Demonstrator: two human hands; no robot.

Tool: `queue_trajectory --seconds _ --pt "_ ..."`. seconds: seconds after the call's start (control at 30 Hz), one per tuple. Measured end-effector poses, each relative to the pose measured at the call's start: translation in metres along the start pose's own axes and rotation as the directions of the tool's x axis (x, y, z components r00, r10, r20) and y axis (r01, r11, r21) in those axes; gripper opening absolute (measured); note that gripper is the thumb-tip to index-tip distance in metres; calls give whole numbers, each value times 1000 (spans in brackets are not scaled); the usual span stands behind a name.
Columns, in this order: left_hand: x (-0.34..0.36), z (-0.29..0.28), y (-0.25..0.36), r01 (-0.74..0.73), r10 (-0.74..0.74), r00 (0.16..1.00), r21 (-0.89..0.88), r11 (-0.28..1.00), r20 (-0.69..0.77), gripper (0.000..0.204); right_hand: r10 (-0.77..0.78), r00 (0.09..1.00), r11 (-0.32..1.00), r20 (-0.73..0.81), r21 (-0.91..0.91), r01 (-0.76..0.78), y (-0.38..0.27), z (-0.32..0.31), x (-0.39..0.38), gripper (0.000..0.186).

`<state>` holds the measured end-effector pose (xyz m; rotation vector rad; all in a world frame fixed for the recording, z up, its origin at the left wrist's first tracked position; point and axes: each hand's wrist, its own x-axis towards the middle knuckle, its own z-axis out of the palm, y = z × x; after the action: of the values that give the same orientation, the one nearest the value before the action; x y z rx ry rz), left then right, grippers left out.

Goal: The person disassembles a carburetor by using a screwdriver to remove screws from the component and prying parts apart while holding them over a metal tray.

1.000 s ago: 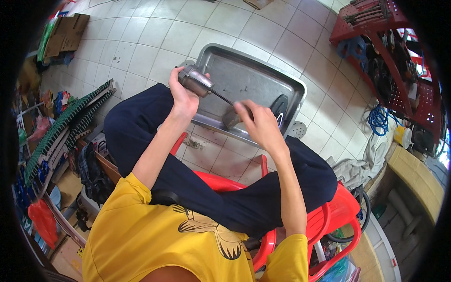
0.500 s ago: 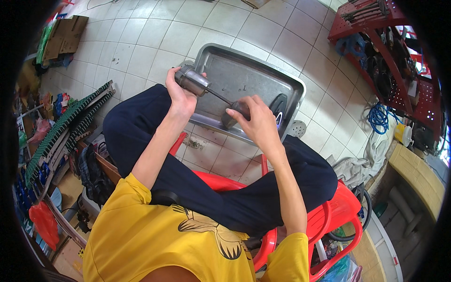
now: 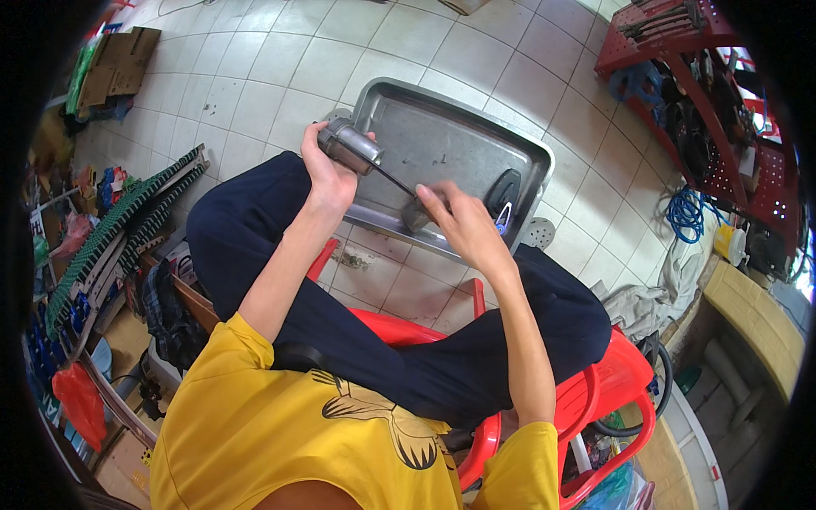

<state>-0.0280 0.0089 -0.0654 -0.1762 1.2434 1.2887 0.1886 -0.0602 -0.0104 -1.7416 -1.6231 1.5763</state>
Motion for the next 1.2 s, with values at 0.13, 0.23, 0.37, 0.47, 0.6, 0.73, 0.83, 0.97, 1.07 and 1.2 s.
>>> queue_trajectory --seconds 0.13,0.23,0.37,0.47,0.6,0.73,0.83,0.97,1.07,1.2 --pt "-1 0 1 17 -17 1000 11 1000 7 39 3 997 1000 83 5 -4 8 2 3 56" --pt "3 -3 0 -11 11 1000 -4 1000 -1 39 189 972 981 142 14 -193 -9 -1 -1 60" --pt "12 -6 2 -29 27 999 -54 998 -34 40 163 978 986 129 8 -166 -11 -3 4 55" --pt "16 -8 0 -37 33 998 -78 996 -45 40 93 990 993 110 61 -100 7 -5 7 46" --pt "10 -7 2 -10 8 1000 -72 997 -16 39 7 1000 990 22 144 -10 14 -8 6 37" --pt "9 -7 4 14 -15 1000 -70 997 -12 40 40 998 973 -43 231 -29 8 -13 7 46" --pt "9 -5 4 0 -1 1000 -59 998 -13 41 56 998 975 -38 215 -46 8 -18 8 48" --pt "14 -8 3 34 -33 999 -67 997 16 41 -12 996 999 -92 -48 7 9 -11 5 54" --pt "17 -13 7 4 -4 1000 -51 999 -8 41 52 999 998 -14 23 -51 -7 -17 2 52" --pt "15 -10 8 -17 15 999 -59 998 -29 41 96 995 990 25 104 -98 -8 -27 8 48"
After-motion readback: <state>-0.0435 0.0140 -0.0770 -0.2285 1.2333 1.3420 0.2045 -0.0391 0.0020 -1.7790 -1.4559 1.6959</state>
